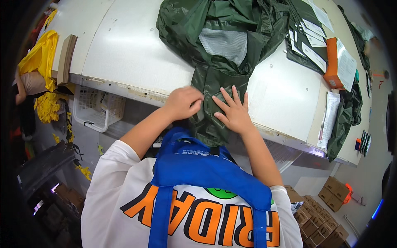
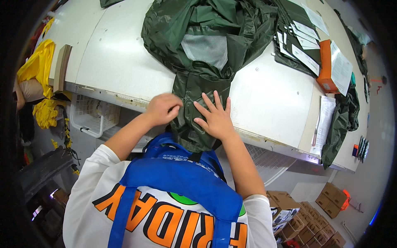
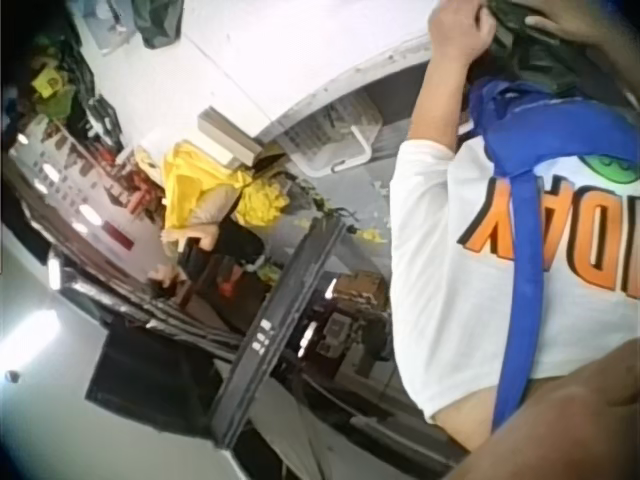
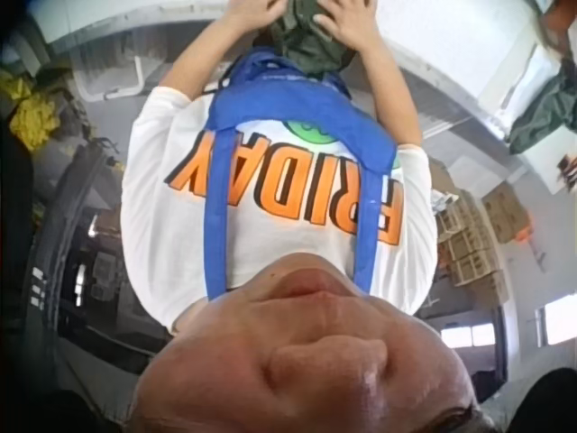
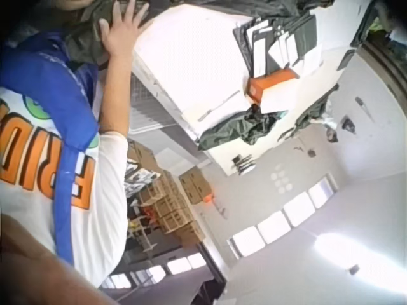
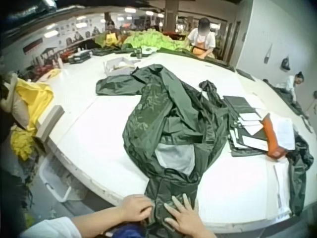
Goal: The person folds a large green fabric item on a white table, aligning edges and smoothing the surface. They then fold it into a compact bundle and place it into a white basket. The person repeats the process with a second green fabric item.
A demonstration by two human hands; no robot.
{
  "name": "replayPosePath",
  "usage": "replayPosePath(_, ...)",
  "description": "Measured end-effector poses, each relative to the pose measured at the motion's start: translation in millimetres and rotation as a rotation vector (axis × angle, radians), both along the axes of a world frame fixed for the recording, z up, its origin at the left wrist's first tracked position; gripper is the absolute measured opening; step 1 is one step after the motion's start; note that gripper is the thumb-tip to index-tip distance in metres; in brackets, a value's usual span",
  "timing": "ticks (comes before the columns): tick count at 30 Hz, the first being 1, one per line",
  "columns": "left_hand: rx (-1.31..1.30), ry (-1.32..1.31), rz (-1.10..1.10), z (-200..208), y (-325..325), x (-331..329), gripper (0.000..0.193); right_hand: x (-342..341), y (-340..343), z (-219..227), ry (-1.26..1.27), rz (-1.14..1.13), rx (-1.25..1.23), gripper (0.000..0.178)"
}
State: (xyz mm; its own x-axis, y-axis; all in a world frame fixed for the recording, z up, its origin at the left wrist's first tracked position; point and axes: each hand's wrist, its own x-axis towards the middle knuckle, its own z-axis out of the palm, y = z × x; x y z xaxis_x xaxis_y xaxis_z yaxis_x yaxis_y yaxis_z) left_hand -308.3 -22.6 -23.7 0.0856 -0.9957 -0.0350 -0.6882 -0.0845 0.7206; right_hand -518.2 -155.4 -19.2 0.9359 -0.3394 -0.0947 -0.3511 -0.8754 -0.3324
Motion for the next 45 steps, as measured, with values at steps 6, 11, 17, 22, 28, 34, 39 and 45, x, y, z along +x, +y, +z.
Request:
replayPosePath(6, -0.139, -0.517, -0.194, -26, -26, -8, 0.056, -31, -30, 19, -0.013, 0.055, 0.061, 0.063)
replayPosePath(11, -0.04, -0.49, -0.201, -29, -26, -13, 0.057, -42, -3, 17, -0.049, 0.333, 0.008, 0.075)
replayPosePath(17, 0.228, 0.579, 0.012, -20, -18, 16, 0.049, 11, -14, -1, -0.083, -0.649, 0.576, 0.03)
replayPosePath(22, -0.516, -0.171, 0.138, 46, -21, -15, 0.041, 16, -15, -5, 0.113, -0.635, 0.308, 0.046)
replayPosePath(28, -0.057, -0.304, -0.066, 6, -15, -48, 0.066, 41, -65, 63, -0.151, -0.262, 0.065, 0.051)
replayPosePath(34, -0.053, -0.349, -0.108, 5, -13, -51, 0.07, 69, -148, 69, 0.318, 0.011, -0.287, 0.03)
replayPosePath(39, -0.02, -0.325, -0.088, 3, -9, -54, 0.07, -27, -178, 33, -0.103, -0.667, 0.242, 0.01)
replayPosePath(45, -0.003, -0.289, -0.058, 4, -12, -52, 0.059, -21, -58, 38, -0.43, -0.299, -0.21, 0.043)
